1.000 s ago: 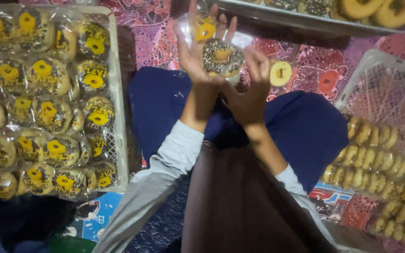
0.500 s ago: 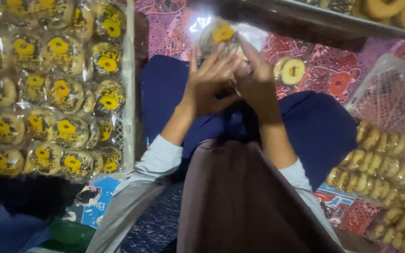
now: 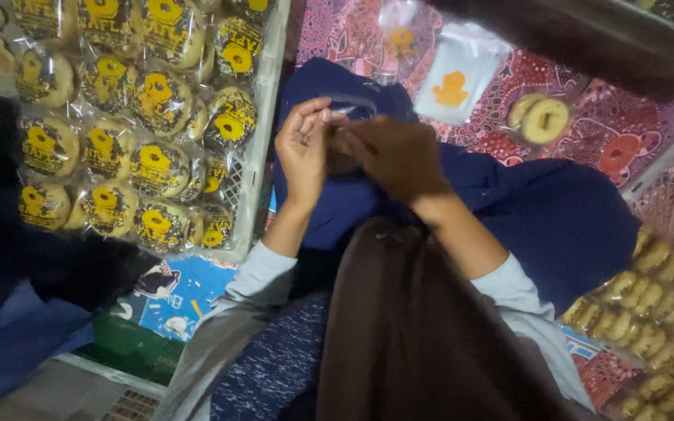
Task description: The person sits on the floor and repeatedly picks donuts from a metal tray, places them into clear plastic bags, and sets the sealed bags into a nearby crate. The process continues throughout the clip with multiple donuts being packaged one at a time.
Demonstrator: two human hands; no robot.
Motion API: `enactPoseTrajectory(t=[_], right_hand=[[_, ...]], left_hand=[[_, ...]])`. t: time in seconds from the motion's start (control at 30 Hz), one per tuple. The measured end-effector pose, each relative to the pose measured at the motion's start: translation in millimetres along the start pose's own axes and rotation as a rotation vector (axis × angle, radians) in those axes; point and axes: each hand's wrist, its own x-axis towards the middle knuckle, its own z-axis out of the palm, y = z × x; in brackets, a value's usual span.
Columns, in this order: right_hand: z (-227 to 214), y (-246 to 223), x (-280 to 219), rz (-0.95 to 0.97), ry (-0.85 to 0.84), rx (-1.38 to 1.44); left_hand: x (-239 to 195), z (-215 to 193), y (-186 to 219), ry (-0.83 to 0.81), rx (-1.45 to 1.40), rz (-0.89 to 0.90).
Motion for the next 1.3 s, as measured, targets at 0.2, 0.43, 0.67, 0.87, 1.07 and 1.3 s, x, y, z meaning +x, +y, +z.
enactPoseTrajectory(t=[0.2, 0.43, 0.67, 0.87, 1.07, 1.3], right_hand=[[4.7, 7.0, 15.5, -0.314, 0.115, 0.004], [-20.9, 42.4, 15.0, 0.178, -0.068, 0.017], [68.7, 74.8, -55.2, 0.448, -0.173, 1.022], [70.2, 70.5, -31.7, 0.457, -0.051, 0.859], [44.0, 52.5, -12.2, 0.268, 0.302, 0.446], [65.2, 86.1, -37.3, 0.349, 0.354, 0.43]], left_hand=[[-11.1, 3.5, 3.7, 0.014, 0.535, 0.081], [-23.0, 23.2, 27.4, 0.14, -0.026, 0.182], [-29.9, 23.2, 25.3, 0.181, 0.615, 0.51], [-11.7, -9.4, -8.6, 0.121, -0.023, -0.21], [-13.5, 2.0, -14.7, 0.14, 0.063, 0.158], [-16.4, 12.9, -19.2, 0.202, 0.758, 0.246]])
